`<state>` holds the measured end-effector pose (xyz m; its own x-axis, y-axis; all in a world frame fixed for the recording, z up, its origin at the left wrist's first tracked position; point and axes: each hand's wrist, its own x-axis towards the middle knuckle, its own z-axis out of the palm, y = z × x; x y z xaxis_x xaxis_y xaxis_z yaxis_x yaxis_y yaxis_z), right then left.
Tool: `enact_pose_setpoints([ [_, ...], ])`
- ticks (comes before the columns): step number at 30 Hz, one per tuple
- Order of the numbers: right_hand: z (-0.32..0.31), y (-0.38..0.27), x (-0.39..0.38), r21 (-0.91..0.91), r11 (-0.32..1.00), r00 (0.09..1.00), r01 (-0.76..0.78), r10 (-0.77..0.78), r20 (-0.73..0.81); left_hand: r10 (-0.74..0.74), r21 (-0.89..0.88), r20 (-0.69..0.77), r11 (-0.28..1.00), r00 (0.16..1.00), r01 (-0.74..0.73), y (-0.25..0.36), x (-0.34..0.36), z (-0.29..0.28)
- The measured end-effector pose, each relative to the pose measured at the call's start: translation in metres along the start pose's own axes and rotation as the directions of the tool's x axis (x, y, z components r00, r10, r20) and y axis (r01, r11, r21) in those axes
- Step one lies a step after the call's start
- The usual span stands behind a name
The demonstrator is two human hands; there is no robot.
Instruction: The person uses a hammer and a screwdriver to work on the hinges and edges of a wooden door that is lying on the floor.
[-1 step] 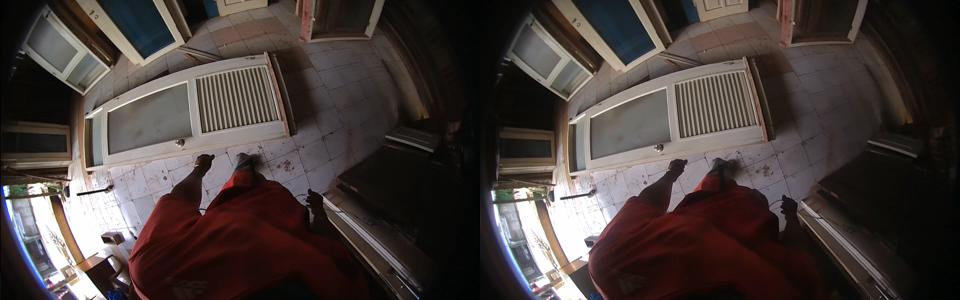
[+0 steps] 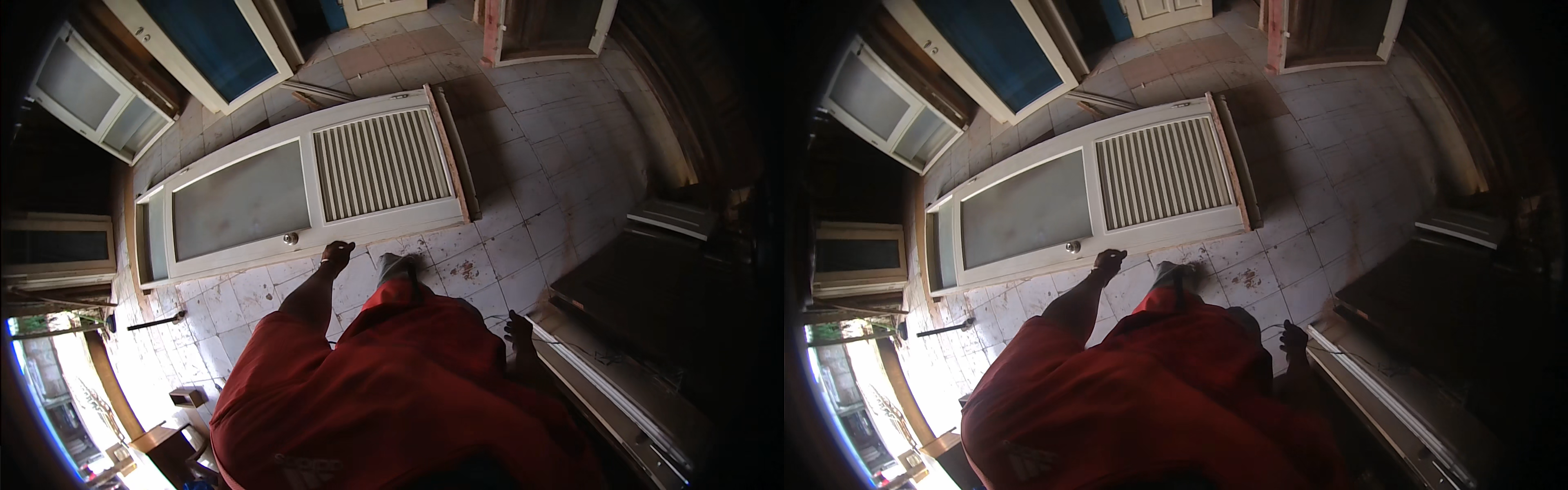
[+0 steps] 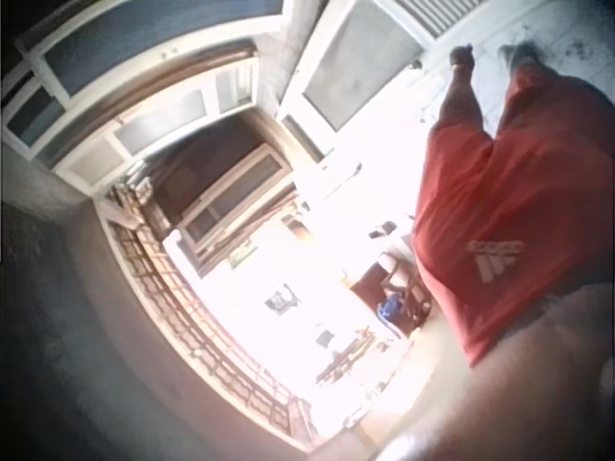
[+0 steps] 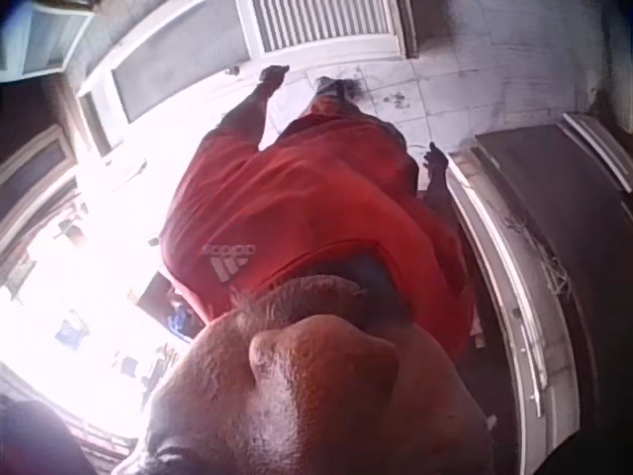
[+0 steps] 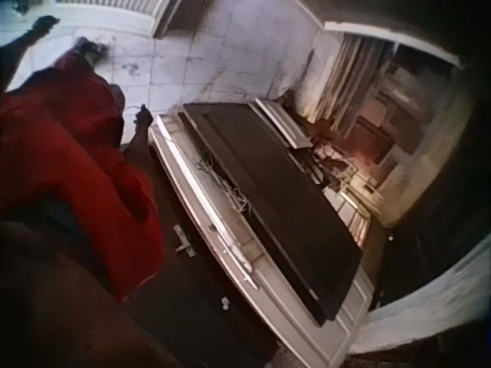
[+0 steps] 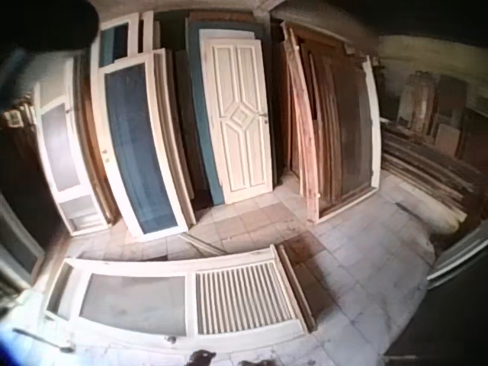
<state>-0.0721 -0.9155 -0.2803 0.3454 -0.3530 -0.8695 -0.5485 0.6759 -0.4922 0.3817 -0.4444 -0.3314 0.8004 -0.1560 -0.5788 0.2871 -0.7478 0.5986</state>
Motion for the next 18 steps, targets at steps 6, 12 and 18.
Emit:
enact_pose_setpoints([
  [6,0.011,-0.045,-0.034,-0.04,0.998,0.857,-0.057,0.028,-0.515,0.334,-0.041,0.035,0.942,0.942,-0.332,0.285,0.08,0.022],
  [12,-0.031,-0.065,0.025,-0.034,0.987,0.913,-0.157,0.131,-0.387,0.427,-0.022,0.208,0.901,0.88,-0.433,0.385,0.071,0.129],
  [18,-0.134,-0.154,0.106,-0.125,0.968,0.943,-0.218,0.177,-0.281,0.097,0.231,0.062,0.967,0.993,-0.109,0.302,0.045,0.189],
])
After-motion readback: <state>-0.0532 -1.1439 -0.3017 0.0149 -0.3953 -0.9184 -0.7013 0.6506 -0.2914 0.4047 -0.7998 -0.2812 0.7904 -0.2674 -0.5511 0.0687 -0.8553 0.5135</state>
